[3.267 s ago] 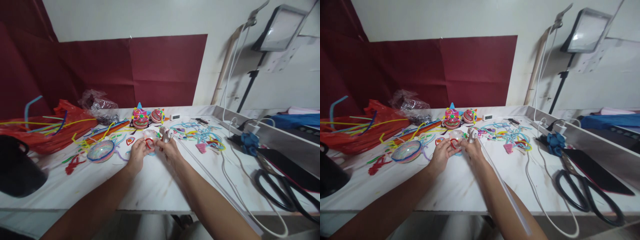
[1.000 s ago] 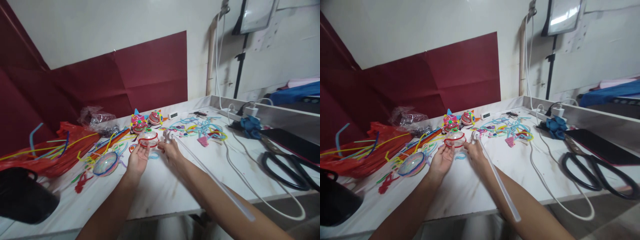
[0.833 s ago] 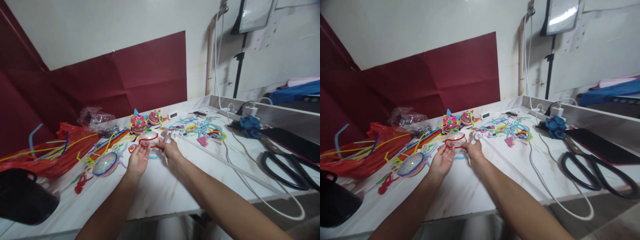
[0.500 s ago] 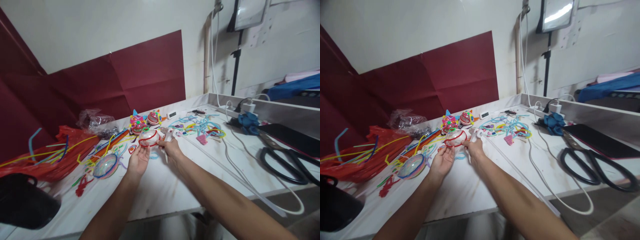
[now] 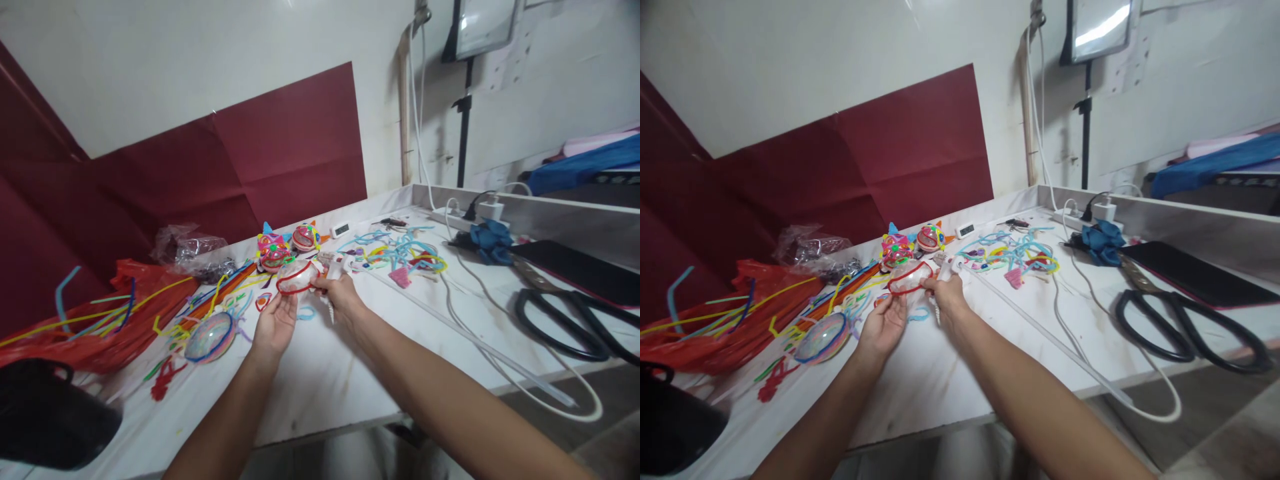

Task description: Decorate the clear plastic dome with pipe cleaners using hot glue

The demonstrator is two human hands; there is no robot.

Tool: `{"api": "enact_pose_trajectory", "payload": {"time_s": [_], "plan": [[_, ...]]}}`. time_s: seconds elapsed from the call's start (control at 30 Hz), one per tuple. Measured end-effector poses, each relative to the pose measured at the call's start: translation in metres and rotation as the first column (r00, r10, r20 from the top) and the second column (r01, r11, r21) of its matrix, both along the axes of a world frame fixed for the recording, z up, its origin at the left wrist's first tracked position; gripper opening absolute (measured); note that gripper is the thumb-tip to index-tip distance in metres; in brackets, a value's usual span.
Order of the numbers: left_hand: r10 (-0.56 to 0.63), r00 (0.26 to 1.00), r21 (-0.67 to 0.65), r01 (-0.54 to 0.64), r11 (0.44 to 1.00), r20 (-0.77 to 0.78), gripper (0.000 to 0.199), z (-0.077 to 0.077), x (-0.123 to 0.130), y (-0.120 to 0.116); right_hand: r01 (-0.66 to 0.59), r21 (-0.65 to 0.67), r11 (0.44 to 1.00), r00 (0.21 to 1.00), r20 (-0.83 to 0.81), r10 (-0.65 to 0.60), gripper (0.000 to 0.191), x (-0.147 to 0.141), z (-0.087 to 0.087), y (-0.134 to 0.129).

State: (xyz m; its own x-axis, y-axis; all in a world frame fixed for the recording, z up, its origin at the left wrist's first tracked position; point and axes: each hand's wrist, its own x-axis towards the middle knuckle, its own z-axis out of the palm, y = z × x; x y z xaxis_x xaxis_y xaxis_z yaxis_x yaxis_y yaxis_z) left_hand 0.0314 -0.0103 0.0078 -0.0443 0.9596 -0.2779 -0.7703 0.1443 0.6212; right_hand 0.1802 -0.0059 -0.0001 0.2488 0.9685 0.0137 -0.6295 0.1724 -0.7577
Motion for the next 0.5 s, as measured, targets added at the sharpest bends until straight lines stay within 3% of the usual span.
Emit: {"api": "enact_pose_trajectory", "payload": {"time_s": [0.33, 0.5], "plan": [[0.0, 0.999, 0.051, 0.003, 0.999, -0.054, 0.029, 0.007, 0.008, -0.013, -0.08, 0.054, 0.995, 0.996, -0.026, 0.082, 0.042, 0.013, 0.007, 0.002], [0.01, 0.999, 0.098, -0.005, 0.995, -0.052, 0.027, 0.003, 0.008, -0.013, -0.124, 0.052, 0.991, 0.992, -0.033, 0.126, 0.035, 0.013, 0.007, 0.0]]}}
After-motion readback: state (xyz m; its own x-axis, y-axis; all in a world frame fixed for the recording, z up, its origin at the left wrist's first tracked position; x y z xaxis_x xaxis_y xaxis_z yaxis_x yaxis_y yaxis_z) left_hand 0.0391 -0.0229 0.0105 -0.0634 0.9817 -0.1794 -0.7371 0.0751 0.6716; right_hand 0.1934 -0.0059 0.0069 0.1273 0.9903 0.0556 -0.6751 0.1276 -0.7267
